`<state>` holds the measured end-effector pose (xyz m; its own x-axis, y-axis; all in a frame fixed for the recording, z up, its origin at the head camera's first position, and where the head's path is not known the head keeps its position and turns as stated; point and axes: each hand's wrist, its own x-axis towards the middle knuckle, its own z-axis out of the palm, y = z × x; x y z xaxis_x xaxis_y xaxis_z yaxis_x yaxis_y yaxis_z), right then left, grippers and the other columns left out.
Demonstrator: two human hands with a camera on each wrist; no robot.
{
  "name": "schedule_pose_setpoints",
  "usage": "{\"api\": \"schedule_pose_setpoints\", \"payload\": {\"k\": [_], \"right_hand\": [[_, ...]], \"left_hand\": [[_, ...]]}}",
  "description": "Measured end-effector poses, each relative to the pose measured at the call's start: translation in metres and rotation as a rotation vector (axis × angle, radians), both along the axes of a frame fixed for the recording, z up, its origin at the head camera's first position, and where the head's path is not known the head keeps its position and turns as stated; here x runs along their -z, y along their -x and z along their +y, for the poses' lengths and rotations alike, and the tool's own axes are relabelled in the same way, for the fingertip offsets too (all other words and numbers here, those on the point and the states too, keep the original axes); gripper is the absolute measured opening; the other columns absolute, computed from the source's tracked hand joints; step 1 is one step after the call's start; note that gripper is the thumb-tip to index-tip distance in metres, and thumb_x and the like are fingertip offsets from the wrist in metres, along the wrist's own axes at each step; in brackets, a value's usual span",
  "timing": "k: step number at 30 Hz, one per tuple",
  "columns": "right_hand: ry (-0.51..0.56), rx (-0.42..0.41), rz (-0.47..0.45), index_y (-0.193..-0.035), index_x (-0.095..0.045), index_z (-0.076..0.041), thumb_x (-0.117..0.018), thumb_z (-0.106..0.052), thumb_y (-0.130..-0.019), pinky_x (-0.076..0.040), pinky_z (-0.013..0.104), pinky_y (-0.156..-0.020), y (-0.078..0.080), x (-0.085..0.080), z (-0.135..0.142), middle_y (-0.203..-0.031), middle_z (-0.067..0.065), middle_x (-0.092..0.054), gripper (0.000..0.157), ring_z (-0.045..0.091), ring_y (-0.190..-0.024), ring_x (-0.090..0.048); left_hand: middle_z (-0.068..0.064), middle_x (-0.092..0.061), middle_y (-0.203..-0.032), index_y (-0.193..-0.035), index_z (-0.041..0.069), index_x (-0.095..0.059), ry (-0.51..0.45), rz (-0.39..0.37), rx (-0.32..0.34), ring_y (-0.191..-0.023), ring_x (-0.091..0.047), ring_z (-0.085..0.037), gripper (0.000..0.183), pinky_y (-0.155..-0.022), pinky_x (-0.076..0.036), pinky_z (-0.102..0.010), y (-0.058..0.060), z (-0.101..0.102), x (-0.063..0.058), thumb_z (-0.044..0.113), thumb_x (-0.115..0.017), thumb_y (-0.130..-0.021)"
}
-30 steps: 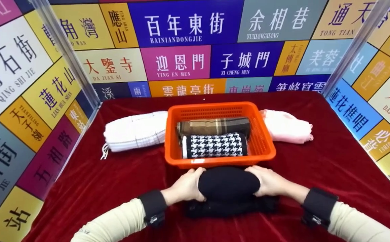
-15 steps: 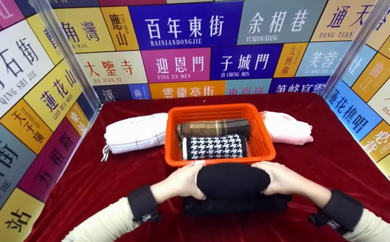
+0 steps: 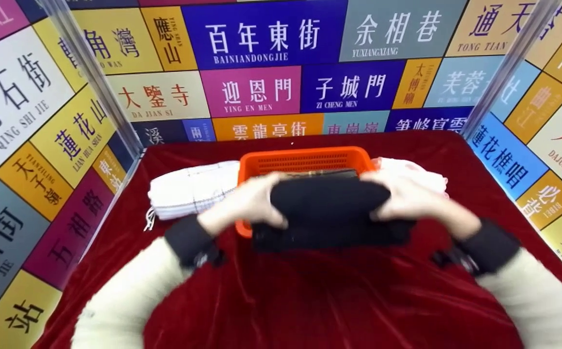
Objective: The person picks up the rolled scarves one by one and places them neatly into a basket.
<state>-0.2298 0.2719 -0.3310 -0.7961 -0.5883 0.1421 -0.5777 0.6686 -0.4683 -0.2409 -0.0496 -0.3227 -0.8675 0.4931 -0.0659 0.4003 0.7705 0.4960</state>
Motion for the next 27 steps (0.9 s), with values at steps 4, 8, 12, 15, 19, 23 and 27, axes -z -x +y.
{"api": "schedule_pose_setpoints", "payload": {"k": [4, 8, 12, 15, 19, 23, 27], "right_hand": [[-0.04, 0.071, -0.033, -0.122, -0.053, -0.021, -0.079, -0.021, -0.059, -0.042, 0.04, -0.085, 0.053, -0.006, -0.004, -0.112, 0.003, -0.061, 0.068, 0.022, -0.096, -0.055], [-0.018, 0.119, -0.089, -0.124, -0.053, -0.02, -0.079, -0.018, -0.059, -0.044, 0.04, -0.082, 0.097, 0.004, -0.01, -0.114, 0.008, -0.062, 0.07, 0.025, -0.094, -0.057], [-0.012, 0.133, -0.121, -0.124, -0.053, -0.017, -0.079, -0.013, -0.059, -0.043, 0.042, -0.085, 0.124, 0.02, -0.015, -0.116, 0.011, -0.06, 0.07, 0.027, -0.096, -0.056], [-0.027, 0.127, -0.104, -0.124, -0.052, -0.016, -0.079, -0.012, -0.059, -0.043, 0.044, -0.086, 0.135, 0.035, -0.019, -0.115, 0.012, -0.061, 0.071, 0.03, -0.097, -0.056], [-0.126, 0.103, -0.017, -0.129, -0.049, -0.015, -0.079, -0.015, -0.061, -0.041, 0.048, -0.09, 0.139, 0.049, -0.026, -0.119, 0.016, -0.058, 0.074, 0.034, -0.104, -0.054], [-0.309, 0.091, 0.005, -0.14, -0.034, -0.013, -0.078, -0.018, -0.066, -0.033, 0.055, -0.097, 0.138, 0.054, -0.034, -0.131, 0.022, -0.046, 0.086, 0.043, -0.118, -0.042], [-0.463, 0.092, -0.065, -0.146, -0.017, -0.017, -0.081, -0.015, -0.064, -0.036, 0.058, -0.093, 0.136, 0.056, -0.04, -0.139, 0.023, -0.033, 0.104, 0.045, -0.123, -0.035]], "left_hand": [[-0.012, -0.059, -0.114, -0.129, 0.02, -0.046, -0.101, -0.022, -0.074, -0.1, -0.055, -0.025, 0.088, -0.089, -0.043, -0.038, 0.05, -0.003, 0.003, 0.023, -0.086, -0.051], [-0.012, -0.057, -0.119, -0.129, 0.02, -0.047, -0.119, -0.015, -0.13, -0.105, -0.053, -0.027, 0.087, -0.093, -0.041, -0.037, 0.087, -0.004, 0.015, 0.022, -0.086, -0.051], [-0.012, -0.056, -0.123, -0.129, 0.018, -0.046, -0.129, -0.038, -0.15, -0.109, -0.052, -0.028, 0.087, -0.095, -0.04, -0.036, 0.108, -0.004, 0.034, 0.02, -0.086, -0.052], [-0.014, -0.055, -0.124, -0.131, 0.017, -0.045, -0.117, -0.049, -0.158, -0.111, -0.051, -0.028, 0.088, -0.096, -0.039, -0.036, 0.116, -0.003, 0.047, 0.019, -0.086, -0.053], [-0.016, -0.051, -0.127, -0.134, 0.014, -0.042, 0.053, 0.025, -0.151, -0.115, -0.047, -0.031, 0.088, -0.098, -0.037, -0.039, 0.118, -0.001, 0.055, 0.026, -0.084, -0.058], [-0.016, -0.043, -0.134, -0.138, 0.011, -0.035, 0.308, 0.143, -0.073, -0.121, -0.04, -0.035, 0.097, -0.099, -0.033, -0.048, 0.115, 0.004, 0.055, 0.037, -0.083, -0.059], [-0.017, -0.033, -0.14, -0.144, 0.01, -0.02, 0.434, 0.155, 0.021, -0.126, -0.033, -0.037, 0.113, -0.099, -0.032, -0.051, 0.113, 0.01, 0.059, 0.037, -0.085, -0.056]]}}
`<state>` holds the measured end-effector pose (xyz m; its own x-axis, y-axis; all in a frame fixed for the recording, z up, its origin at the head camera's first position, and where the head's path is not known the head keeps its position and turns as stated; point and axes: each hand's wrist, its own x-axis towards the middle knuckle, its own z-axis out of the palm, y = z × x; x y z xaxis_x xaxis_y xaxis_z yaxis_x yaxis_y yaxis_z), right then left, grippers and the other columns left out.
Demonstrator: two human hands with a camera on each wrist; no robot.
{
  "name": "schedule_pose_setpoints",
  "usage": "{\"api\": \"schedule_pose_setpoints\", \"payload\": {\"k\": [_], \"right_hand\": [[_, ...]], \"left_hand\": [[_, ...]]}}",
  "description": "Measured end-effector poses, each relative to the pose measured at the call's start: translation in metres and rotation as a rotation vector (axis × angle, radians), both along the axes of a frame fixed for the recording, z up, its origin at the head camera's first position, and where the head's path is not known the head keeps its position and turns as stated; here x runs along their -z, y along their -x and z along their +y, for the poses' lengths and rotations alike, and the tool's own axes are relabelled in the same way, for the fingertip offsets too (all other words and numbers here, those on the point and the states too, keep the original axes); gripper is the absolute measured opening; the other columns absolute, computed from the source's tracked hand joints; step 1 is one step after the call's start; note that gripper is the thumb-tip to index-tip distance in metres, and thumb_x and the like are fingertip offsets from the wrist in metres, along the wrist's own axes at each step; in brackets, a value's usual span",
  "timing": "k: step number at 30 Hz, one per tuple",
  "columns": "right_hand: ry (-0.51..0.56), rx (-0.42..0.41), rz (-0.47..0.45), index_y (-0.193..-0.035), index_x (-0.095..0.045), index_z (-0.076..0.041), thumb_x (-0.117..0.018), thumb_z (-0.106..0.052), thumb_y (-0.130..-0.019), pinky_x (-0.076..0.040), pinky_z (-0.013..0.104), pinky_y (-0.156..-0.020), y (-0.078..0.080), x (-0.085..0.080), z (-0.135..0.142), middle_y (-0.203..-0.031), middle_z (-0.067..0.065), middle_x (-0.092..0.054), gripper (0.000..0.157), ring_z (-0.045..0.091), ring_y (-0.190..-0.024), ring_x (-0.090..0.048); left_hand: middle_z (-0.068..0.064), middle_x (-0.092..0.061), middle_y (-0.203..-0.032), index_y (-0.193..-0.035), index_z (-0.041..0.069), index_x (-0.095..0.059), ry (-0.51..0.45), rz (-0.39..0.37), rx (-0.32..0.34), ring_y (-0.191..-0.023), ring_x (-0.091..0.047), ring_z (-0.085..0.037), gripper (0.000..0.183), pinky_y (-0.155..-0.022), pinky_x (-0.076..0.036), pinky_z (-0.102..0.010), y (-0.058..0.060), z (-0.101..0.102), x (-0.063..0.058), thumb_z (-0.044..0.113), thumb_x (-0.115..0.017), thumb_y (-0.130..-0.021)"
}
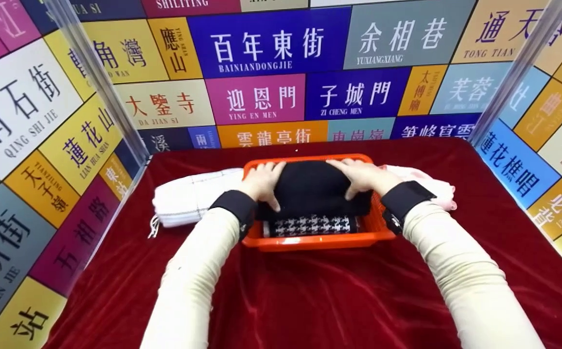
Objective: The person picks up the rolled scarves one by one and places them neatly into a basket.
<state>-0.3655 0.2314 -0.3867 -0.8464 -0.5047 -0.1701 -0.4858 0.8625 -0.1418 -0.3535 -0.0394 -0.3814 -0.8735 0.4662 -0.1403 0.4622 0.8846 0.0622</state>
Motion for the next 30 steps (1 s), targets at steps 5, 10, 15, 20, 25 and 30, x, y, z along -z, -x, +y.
{"api": "schedule_pose_setpoints", "payload": {"k": [5, 10, 15, 20, 25, 30], "right_hand": [[-0.08, -0.041, -0.037, -0.147, -0.009, -0.02, -0.084, -0.01, -0.059, -0.044, 0.054, -0.084, -0.001, 0.011, -0.005, -0.141, 0.023, -0.027, 0.116, 0.045, -0.122, -0.036], [-0.069, -0.035, -0.051, -0.147, -0.008, -0.02, -0.084, -0.006, -0.059, -0.042, 0.054, -0.088, 0.001, 0.021, -0.006, -0.145, 0.023, -0.023, 0.117, 0.044, -0.126, -0.031], [-0.069, -0.034, -0.03, -0.147, -0.009, -0.019, -0.084, -0.004, -0.058, -0.041, 0.055, -0.089, 0.0, 0.024, -0.007, -0.144, 0.023, -0.024, 0.117, 0.044, -0.127, -0.03], [-0.075, -0.024, -0.027, -0.147, -0.008, -0.021, -0.083, -0.004, -0.059, -0.041, 0.054, -0.09, -0.001, 0.022, -0.007, -0.145, 0.021, -0.024, 0.116, 0.042, -0.128, -0.03], [0.02, -0.072, -0.092, -0.146, -0.013, -0.009, -0.081, -0.006, -0.062, -0.037, 0.052, -0.096, -0.001, 0.011, 0.002, -0.144, 0.026, -0.024, 0.109, 0.044, -0.129, -0.028], [0.203, -0.081, -0.163, -0.14, -0.028, 0.001, -0.075, -0.009, -0.071, -0.024, 0.052, -0.105, -0.003, -0.012, 0.027, -0.14, 0.027, -0.033, 0.084, 0.042, -0.128, -0.031]], "left_hand": [[-0.016, -0.026, -0.143, -0.146, 0.012, -0.011, 0.072, -0.067, -0.018, -0.127, -0.031, -0.035, 0.117, -0.095, -0.039, -0.048, -0.003, 0.0, 0.011, 0.031, -0.086, -0.057], [-0.015, -0.029, -0.142, -0.145, 0.014, -0.014, 0.041, -0.081, -0.019, -0.127, -0.032, -0.034, 0.114, -0.092, -0.042, -0.047, -0.003, -0.003, 0.017, 0.029, -0.086, -0.057], [-0.014, -0.029, -0.142, -0.145, 0.015, -0.013, 0.035, -0.093, -0.025, -0.127, -0.032, -0.033, 0.115, -0.094, -0.041, -0.046, 0.0, -0.003, 0.023, 0.03, -0.085, -0.057], [-0.013, -0.029, -0.141, -0.145, 0.015, -0.013, 0.033, -0.078, -0.029, -0.127, -0.032, -0.033, 0.116, -0.093, -0.041, -0.046, 0.001, -0.002, 0.023, 0.031, -0.086, -0.057], [-0.014, -0.024, -0.145, -0.146, 0.015, -0.013, -0.01, -0.092, -0.029, -0.132, -0.024, -0.034, 0.115, -0.099, -0.033, -0.05, -0.001, -0.002, 0.017, 0.032, -0.085, -0.058], [-0.015, -0.009, -0.151, -0.146, 0.018, -0.015, -0.156, -0.073, -0.034, -0.137, -0.008, -0.04, 0.112, -0.106, -0.016, -0.058, -0.007, -0.007, 0.009, 0.031, -0.084, -0.06]]}}
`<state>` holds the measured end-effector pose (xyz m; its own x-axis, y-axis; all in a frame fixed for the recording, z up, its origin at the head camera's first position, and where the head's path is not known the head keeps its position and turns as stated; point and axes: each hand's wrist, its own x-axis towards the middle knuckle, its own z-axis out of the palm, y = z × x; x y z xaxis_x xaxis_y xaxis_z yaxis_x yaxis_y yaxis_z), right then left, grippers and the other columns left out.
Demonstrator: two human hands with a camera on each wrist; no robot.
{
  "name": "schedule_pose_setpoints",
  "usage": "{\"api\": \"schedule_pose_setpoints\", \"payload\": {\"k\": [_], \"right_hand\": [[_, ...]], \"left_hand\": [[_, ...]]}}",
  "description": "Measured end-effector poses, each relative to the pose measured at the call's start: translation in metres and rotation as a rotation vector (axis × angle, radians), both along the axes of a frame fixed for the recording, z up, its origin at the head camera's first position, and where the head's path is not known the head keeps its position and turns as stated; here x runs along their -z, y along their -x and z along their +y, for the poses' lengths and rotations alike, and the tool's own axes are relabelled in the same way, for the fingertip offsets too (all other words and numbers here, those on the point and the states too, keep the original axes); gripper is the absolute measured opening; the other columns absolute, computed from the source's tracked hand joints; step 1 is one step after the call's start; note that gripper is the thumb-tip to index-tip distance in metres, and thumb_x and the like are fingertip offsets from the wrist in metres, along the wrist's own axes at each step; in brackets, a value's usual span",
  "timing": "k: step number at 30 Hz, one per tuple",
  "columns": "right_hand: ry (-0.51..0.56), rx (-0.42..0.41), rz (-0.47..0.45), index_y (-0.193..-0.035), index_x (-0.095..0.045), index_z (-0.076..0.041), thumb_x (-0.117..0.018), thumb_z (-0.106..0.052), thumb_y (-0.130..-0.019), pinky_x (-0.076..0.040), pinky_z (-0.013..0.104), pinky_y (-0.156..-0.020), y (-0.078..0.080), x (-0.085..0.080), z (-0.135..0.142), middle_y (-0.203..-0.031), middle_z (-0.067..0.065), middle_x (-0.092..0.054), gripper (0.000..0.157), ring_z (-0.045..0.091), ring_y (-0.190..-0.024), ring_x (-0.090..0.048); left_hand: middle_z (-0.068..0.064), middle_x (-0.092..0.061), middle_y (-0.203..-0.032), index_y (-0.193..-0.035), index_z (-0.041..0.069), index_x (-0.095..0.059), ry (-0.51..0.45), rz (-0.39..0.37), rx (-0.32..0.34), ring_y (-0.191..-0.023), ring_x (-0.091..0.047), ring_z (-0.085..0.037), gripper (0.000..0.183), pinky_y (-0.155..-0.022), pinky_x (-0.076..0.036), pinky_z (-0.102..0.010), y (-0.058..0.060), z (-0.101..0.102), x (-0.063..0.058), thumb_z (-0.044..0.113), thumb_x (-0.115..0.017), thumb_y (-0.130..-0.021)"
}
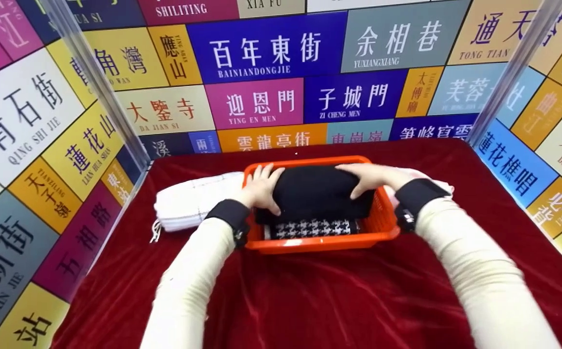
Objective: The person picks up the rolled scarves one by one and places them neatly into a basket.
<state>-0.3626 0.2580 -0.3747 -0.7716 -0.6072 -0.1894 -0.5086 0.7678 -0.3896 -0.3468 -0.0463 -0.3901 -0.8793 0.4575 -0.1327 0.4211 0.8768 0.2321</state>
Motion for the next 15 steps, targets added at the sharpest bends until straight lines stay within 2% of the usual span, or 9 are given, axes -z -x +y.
{"api": "schedule_pose_setpoints", "payload": {"k": [4, 8, 12, 15], "right_hand": [[0.098, 0.088, 0.0, -0.136, -0.037, -0.001, -0.069, -0.016, -0.079, -0.031, 0.053, -0.101, -0.008, -0.014, 0.031, -0.132, 0.027, -0.044, 0.068, 0.043, -0.121, -0.04], [0.175, 0.152, 0.081, -0.128, -0.047, 0.002, -0.066, -0.015, -0.082, -0.039, 0.051, -0.093, -0.017, -0.012, 0.066, -0.12, 0.026, -0.056, 0.053, 0.04, -0.112, -0.05], [0.18, 0.22, 0.191, -0.119, -0.054, 0.005, -0.064, -0.009, -0.081, -0.041, 0.05, -0.089, -0.024, 0.004, 0.102, -0.11, 0.025, -0.06, 0.042, 0.039, -0.102, -0.055], [0.14, 0.274, 0.25, -0.12, -0.05, 0.008, -0.066, -0.004, -0.076, -0.04, 0.053, -0.089, -0.028, 0.021, 0.129, -0.111, 0.03, -0.057, 0.049, 0.044, -0.102, -0.054]], "left_hand": [[-0.017, -0.006, -0.152, -0.146, 0.016, -0.017, -0.213, 0.051, 0.002, -0.137, -0.004, -0.041, 0.108, -0.107, -0.008, -0.059, -0.01, -0.009, 0.0, 0.026, -0.083, -0.061], [-0.019, -0.01, -0.15, -0.146, 0.011, -0.018, -0.394, 0.126, 0.023, -0.136, -0.008, -0.042, 0.1, -0.108, -0.011, -0.056, -0.026, -0.02, 0.005, 0.019, -0.079, -0.067], [-0.021, -0.015, -0.149, -0.144, 0.007, -0.021, -0.469, 0.173, 0.044, -0.135, -0.014, -0.04, 0.089, -0.108, -0.017, -0.053, -0.049, -0.026, 0.008, 0.015, -0.073, -0.073], [-0.023, -0.018, -0.147, -0.143, 0.005, -0.024, -0.473, 0.162, 0.047, -0.134, -0.018, -0.039, 0.085, -0.108, -0.02, -0.051, -0.066, -0.028, 0.011, 0.014, -0.072, -0.074]]}}
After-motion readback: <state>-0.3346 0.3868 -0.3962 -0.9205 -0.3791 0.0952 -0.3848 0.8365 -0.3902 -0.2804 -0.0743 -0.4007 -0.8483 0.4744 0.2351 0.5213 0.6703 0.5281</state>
